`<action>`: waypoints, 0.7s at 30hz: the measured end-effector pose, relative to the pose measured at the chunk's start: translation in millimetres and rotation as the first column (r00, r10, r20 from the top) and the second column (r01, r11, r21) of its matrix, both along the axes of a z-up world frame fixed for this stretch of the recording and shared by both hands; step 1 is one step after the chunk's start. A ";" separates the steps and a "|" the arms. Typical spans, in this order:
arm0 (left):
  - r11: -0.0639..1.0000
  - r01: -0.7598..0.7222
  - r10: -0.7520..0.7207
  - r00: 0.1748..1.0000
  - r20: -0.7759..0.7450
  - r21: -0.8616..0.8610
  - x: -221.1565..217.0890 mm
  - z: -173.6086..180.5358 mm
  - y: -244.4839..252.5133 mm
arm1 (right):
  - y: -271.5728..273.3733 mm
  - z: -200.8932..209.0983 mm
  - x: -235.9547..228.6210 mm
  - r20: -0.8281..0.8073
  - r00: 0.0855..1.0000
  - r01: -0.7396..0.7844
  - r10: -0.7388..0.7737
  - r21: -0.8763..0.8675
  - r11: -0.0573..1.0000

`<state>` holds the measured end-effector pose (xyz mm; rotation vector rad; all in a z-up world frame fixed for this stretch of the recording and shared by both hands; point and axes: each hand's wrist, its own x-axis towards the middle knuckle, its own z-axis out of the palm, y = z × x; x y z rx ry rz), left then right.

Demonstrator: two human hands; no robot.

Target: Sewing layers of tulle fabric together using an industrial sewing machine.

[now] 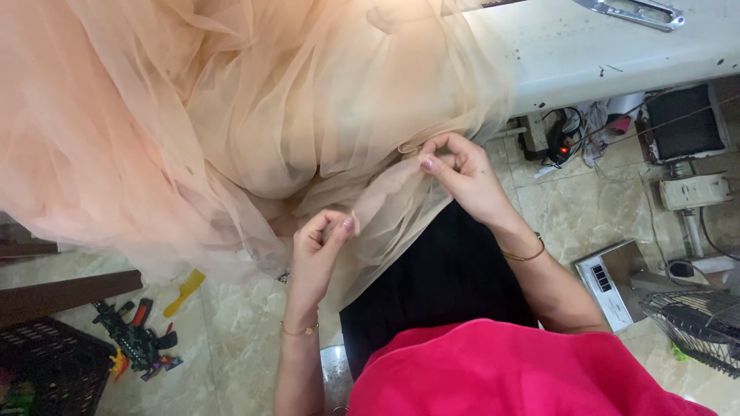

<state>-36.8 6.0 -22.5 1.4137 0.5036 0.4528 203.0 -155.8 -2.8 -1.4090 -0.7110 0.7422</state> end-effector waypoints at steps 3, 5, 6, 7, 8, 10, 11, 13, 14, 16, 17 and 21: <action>0.973 0.066 -0.046 0.994 0.095 -0.222 -7.2 -9.4 0.1 | -8.1 14.6 -10.2 -0.125 0.992 -0.005 0.000 -0.042 0.999; 0.964 0.075 -0.044 0.991 0.126 -0.256 -3.0 -0.2 -7.3 | -16.8 19.0 -14.3 -0.202 0.979 -0.019 0.015 -0.019 1.000; 0.957 -0.041 0.094 0.980 0.175 -0.286 3.2 8.9 -14.0 | -22.5 18.3 -15.3 -0.293 0.955 -0.042 0.055 0.050 0.998; 0.935 -0.150 0.228 0.948 0.221 -0.321 9.8 17.9 -20.4 | -28.5 17.6 -16.4 -0.378 0.921 -0.055 0.097 0.120 0.991; 0.937 -0.144 0.221 0.950 0.221 -0.319 21.5 32.4 -27.4 | -31.6 14.9 -18.1 -0.379 0.921 -0.049 0.092 0.122 0.991; 0.959 -0.282 0.278 0.944 0.178 -0.002 45.7 60.9 -44.1 | -39.9 10.7 -20.1 -0.409 0.900 -0.090 0.151 0.166 0.982; 0.961 -0.277 0.273 0.945 0.180 -0.002 52.6 59.7 -52.0 | -40.3 10.1 -21.3 -0.407 0.902 -0.085 0.147 0.166 0.982; 0.935 -0.257 0.192 0.946 0.261 0.246 65.3 57.2 -67.9 | -40.6 8.3 -24.3 -0.462 0.872 -0.057 0.163 0.235 0.970; 0.935 -0.255 0.189 0.947 0.260 0.246 68.6 51.2 -70.0 | -40.8 4.5 -24.0 -0.462 0.872 -0.055 0.161 0.235 0.970; 0.968 -0.233 0.244 0.961 0.130 -0.098 73.8 39.5 -73.8 | -40.1 -3.1 -24.1 -0.449 0.878 -0.058 0.169 0.250 0.966; 0.967 -0.234 0.245 0.961 0.129 -0.096 72.8 42.6 -72.6 | -39.6 -5.7 -24.0 -0.449 0.877 -0.059 0.170 0.251 0.966; 0.945 -0.214 0.164 0.964 0.207 0.248 65.4 40.6 -67.3 | -37.9 -13.4 -22.9 -0.478 0.864 -0.031 0.157 0.261 0.965</action>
